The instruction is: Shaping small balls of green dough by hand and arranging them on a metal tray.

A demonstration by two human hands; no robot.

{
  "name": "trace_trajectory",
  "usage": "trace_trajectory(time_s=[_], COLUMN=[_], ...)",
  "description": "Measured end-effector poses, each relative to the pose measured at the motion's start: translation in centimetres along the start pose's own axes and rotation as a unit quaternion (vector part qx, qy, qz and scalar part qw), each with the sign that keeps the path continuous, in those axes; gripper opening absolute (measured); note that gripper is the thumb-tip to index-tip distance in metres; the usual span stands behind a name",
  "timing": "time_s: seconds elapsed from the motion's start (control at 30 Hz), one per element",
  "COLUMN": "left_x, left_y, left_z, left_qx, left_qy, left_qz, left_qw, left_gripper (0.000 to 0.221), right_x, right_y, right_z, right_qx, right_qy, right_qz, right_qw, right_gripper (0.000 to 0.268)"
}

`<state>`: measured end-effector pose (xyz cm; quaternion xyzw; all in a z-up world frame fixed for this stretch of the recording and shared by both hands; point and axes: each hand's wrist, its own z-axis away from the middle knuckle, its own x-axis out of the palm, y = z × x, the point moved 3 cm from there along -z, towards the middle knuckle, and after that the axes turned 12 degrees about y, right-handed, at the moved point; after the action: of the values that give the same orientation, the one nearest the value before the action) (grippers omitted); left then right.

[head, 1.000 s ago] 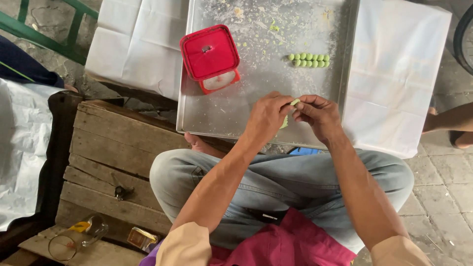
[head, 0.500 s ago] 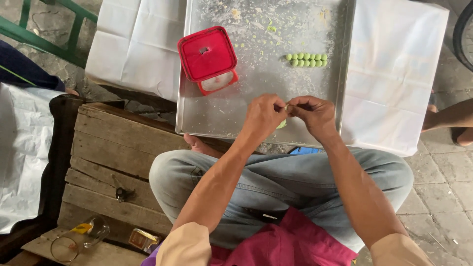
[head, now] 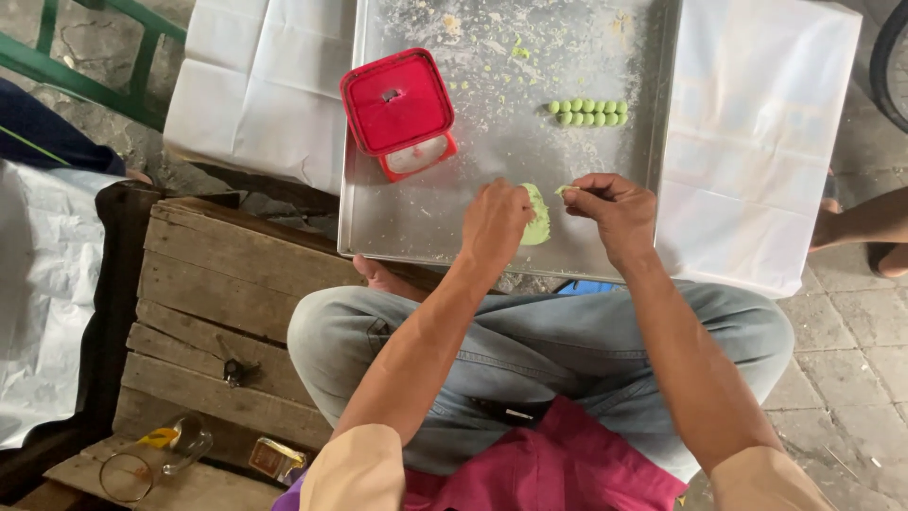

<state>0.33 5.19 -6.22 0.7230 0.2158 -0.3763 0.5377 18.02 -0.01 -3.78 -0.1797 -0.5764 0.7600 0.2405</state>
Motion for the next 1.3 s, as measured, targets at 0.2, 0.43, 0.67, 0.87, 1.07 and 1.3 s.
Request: trace_trajectory(time_s=[0.2,0.43,0.67,0.87,1.07,1.3], left_x=[-4.5,-5.3,-9.1,-9.4,-9.8,-15.5], left_y=[4.1,1.8,3.9,3.8,2.4,-1.2], left_z=[-0.4,-2.1,-1.9,-1.9,-2.3,-4.5], left_qx=[-0.015,-0.111,-0.115,-0.122,-0.17,-0.112], left_qy=[-0.008,0.118,0.213,0.235,0.245,0.309], left_qz=[0.211,0.262,0.328,0.351,0.419,0.298], left_qw=[0.977,0.951,0.913,0.898,0.858,0.896], left_gripper=[0.04,0.006,0.01,0.01,0.011,0.013], right_x=[0.5,2.1,6.6,7.8,7.8,4.6], right_y=[-0.3,-1.4,6.7,8.6,2.3,-4.6], right_z=[1.0,2.2,0.1,-3.4,0.7,4.9], right_qx=[0.023,-0.151,-0.453,-0.324,-0.085,-0.112], right_qy=[-0.013,-0.117,-0.124,-0.038,-0.144,-0.186], right_qz=[-0.033,0.077,0.354,0.373,0.356,0.272], right_qw=[0.999,0.979,0.809,0.868,0.919,0.937], right_gripper=[0.02,0.059,0.064,0.047,0.055,0.073])
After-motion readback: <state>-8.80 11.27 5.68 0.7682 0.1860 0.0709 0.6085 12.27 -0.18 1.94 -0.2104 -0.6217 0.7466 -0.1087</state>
